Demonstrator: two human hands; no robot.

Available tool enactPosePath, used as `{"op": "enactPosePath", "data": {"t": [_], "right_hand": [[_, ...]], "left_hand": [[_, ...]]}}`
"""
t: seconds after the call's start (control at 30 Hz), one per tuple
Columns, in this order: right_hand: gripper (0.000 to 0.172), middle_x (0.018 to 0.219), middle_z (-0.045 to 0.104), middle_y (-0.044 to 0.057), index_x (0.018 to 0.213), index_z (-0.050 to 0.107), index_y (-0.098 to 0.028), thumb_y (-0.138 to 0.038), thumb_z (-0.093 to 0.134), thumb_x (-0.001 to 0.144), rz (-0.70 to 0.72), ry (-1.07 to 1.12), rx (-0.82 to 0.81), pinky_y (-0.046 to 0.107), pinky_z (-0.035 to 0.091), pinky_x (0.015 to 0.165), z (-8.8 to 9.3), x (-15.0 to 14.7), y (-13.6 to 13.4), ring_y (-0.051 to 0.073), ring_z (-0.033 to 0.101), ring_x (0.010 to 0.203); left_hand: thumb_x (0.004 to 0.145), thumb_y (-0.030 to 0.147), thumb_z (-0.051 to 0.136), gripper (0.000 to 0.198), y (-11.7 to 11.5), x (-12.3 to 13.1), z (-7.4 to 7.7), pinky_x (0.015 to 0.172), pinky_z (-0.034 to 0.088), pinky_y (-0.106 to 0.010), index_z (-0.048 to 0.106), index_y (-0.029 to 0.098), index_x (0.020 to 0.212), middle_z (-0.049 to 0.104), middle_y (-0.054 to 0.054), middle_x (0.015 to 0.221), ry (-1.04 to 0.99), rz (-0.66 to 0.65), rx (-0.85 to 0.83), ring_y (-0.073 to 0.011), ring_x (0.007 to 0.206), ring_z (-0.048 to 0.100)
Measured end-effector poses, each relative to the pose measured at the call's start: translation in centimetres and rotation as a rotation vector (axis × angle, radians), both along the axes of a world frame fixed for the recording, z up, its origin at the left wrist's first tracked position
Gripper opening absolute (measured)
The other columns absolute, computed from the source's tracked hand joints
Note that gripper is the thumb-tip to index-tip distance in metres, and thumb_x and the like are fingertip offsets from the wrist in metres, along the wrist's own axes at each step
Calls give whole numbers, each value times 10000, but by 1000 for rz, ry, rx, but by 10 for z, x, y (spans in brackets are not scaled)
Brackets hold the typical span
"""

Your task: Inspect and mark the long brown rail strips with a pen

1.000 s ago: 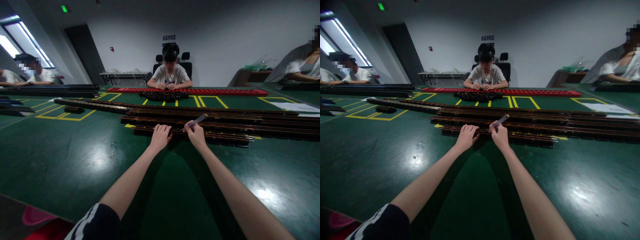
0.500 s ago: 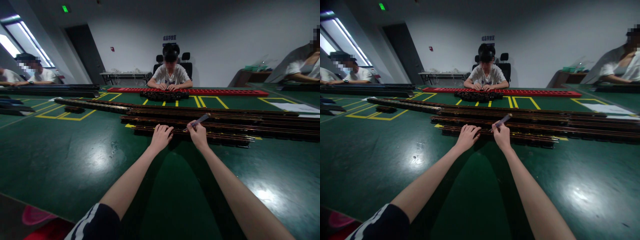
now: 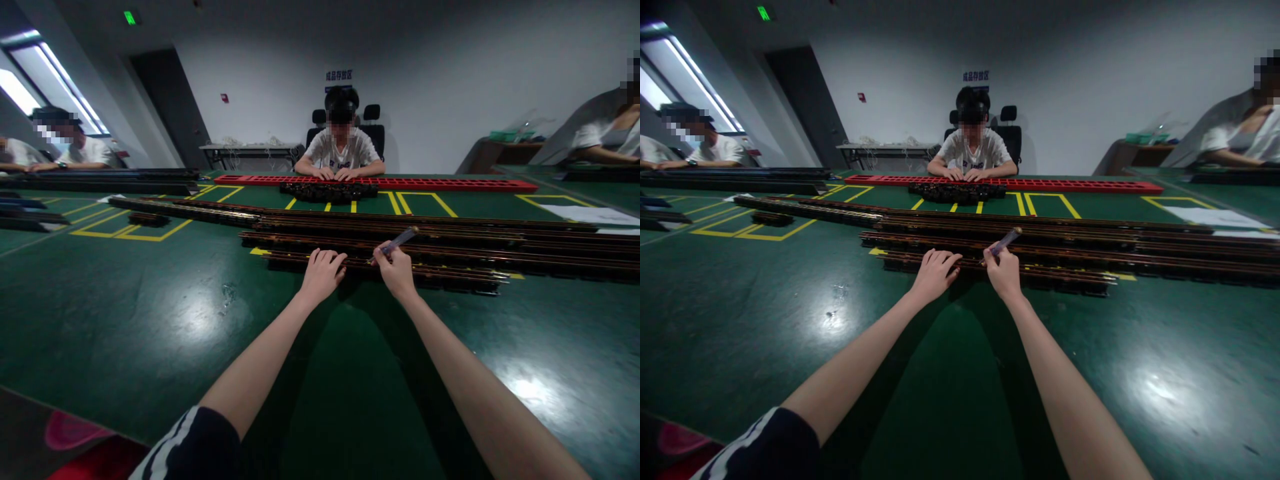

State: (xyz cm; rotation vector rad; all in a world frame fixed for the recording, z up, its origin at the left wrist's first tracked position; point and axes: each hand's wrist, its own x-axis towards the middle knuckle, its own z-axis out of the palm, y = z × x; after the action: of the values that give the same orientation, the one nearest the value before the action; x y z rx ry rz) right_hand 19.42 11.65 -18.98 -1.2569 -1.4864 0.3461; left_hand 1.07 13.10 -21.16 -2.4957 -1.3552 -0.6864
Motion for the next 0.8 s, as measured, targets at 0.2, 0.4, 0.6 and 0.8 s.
{"op": "enactPosePath", "data": {"t": [0.2, 0.4, 0.6, 0.8], "right_hand": [[296, 595, 645, 50, 720, 522, -217, -493, 489, 820, 9, 16, -5, 324, 470, 617, 0, -1, -1, 219, 632, 586], [286, 588, 642, 43, 714, 529, -221, -480, 484, 827, 13, -24, 2, 322, 470, 629, 2, -4, -2, 214, 633, 594], [244, 597, 656, 51, 719, 526, -222, -434, 479, 830, 9, -35, 3, 327, 473, 632, 2, -3, -2, 224, 641, 602], [250, 602, 659, 48, 725, 526, -224, -445, 483, 833, 7, -37, 1, 330, 478, 655, 2, -3, -2, 224, 649, 617]], "left_hand": [[938, 266, 460, 330, 0, 0, 0, 1093, 316, -451, 559, 176, 1239, 632, -80, 1151, -11, -3, -1, -219, 1132, 546], [923, 214, 460, 323, 1, 0, -1, 1088, 325, -451, 570, 183, 1226, 637, -79, 1140, -22, -8, 21, -216, 1126, 549], [913, 194, 455, 328, 1, 1, -2, 1086, 326, -446, 571, 191, 1220, 636, -73, 1134, -22, -13, 44, -214, 1116, 548], [915, 191, 446, 329, 1, 1, -3, 1085, 326, -446, 574, 195, 1218, 638, -70, 1137, -27, -17, 51, -215, 1118, 548]]}}
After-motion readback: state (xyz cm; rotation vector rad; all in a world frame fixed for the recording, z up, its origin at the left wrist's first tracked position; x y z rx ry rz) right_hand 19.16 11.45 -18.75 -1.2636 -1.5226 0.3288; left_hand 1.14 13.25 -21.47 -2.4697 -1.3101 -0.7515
